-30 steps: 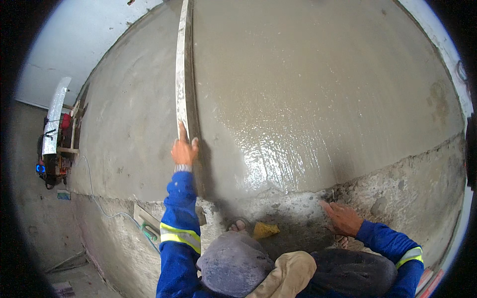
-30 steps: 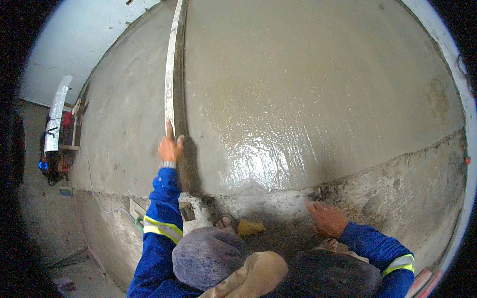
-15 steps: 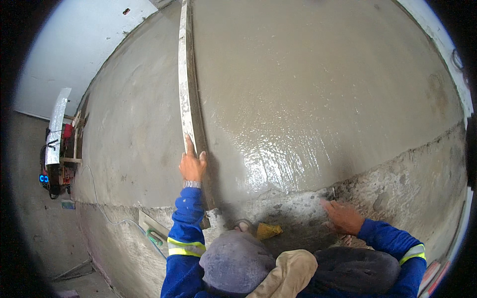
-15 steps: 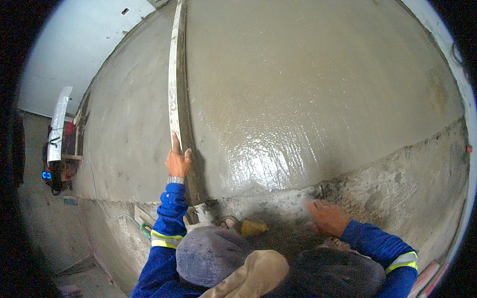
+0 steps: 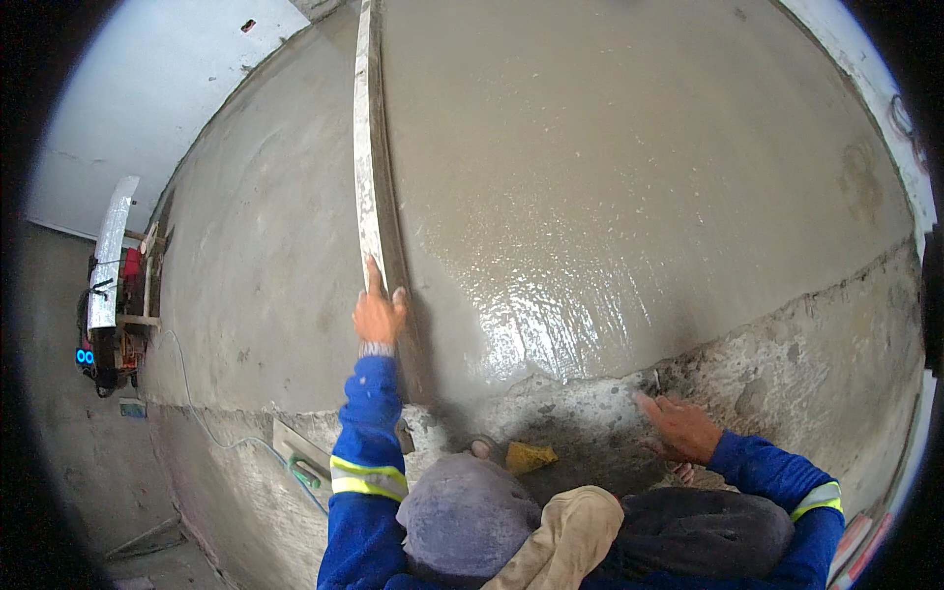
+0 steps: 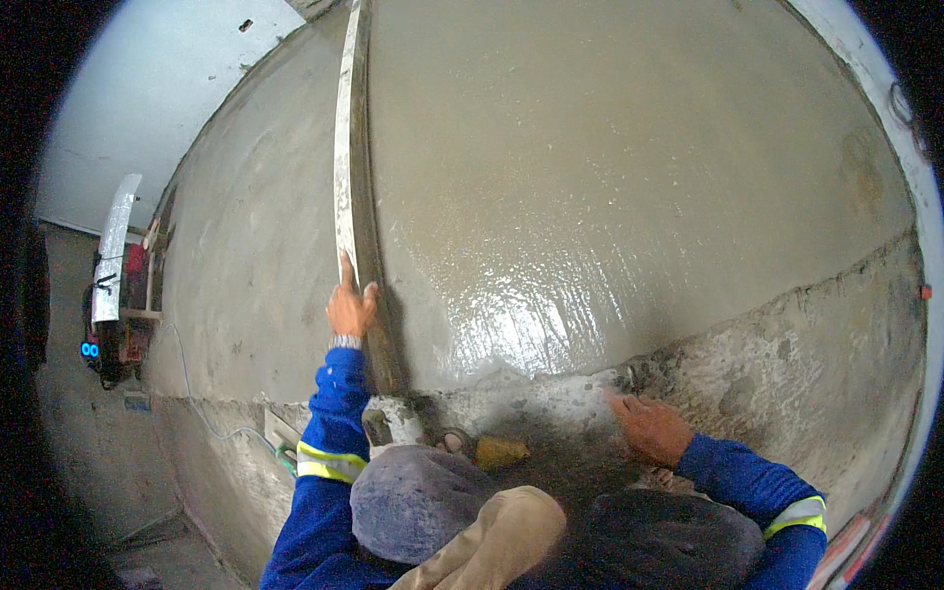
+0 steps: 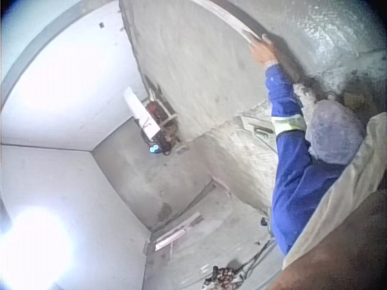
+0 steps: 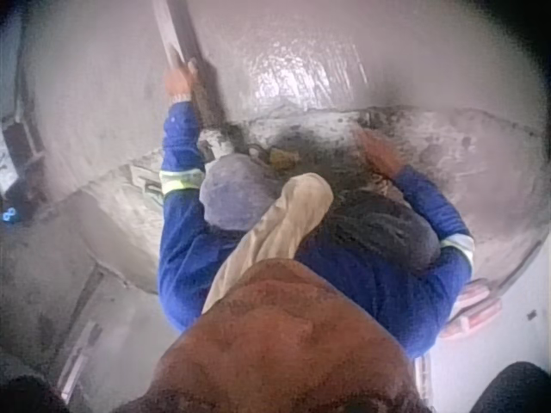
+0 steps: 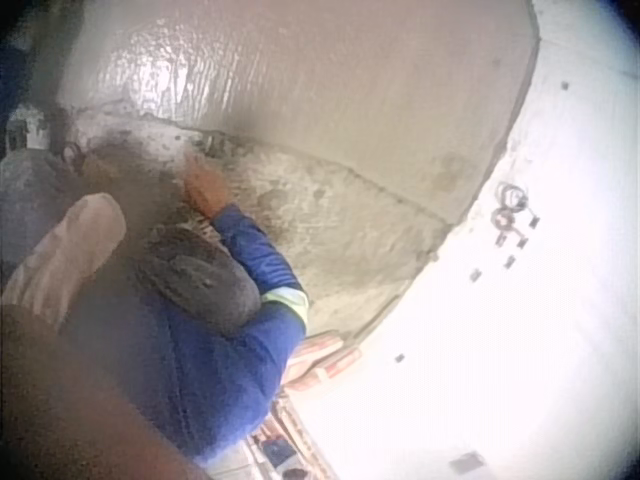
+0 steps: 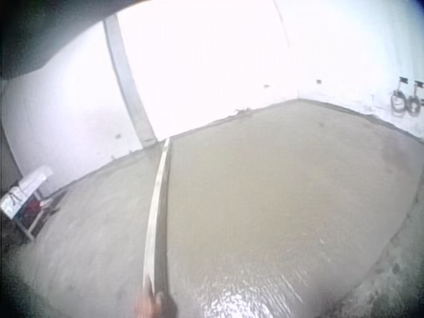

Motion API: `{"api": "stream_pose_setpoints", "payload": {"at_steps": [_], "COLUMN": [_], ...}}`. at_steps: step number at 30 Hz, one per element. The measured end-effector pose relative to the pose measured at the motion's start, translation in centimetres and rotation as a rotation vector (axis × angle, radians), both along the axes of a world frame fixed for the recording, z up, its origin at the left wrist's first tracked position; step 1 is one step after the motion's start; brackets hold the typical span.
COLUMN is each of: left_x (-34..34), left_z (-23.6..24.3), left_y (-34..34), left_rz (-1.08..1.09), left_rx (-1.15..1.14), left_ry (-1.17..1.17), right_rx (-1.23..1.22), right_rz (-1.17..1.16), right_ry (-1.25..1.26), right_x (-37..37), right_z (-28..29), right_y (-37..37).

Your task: The person uses a long straight edge to level and smooth a wet concrete floor. They repeatedly drag the straight edge across the surface to remove excess material and create a flat finish.

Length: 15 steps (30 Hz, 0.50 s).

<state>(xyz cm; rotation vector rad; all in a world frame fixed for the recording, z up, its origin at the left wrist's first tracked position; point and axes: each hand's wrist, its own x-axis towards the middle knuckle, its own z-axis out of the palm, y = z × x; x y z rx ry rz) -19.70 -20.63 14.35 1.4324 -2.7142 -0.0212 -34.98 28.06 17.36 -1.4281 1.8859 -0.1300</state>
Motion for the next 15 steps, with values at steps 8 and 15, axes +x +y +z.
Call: {"api": "stream_pose_setpoints", "payload": {"at_steps": [8,15], "left_x": [-0.5,-3.0], "left_z": [-0.3,-0.2], "left_y": [1.1,-0.6], "left_rz": [-0.035,-0.047], "left_rx": [0.051,0.022], "left_ry": [0.025,0.021], "right_rx": [-0.019,-0.047], "right_rz": [-0.057,0.021], "right_ry": [-0.001,0.036], "right_x": [0.2,0.3], "right_z": [-1.2,-3.0], "right_y": [0.4,1.5]}}
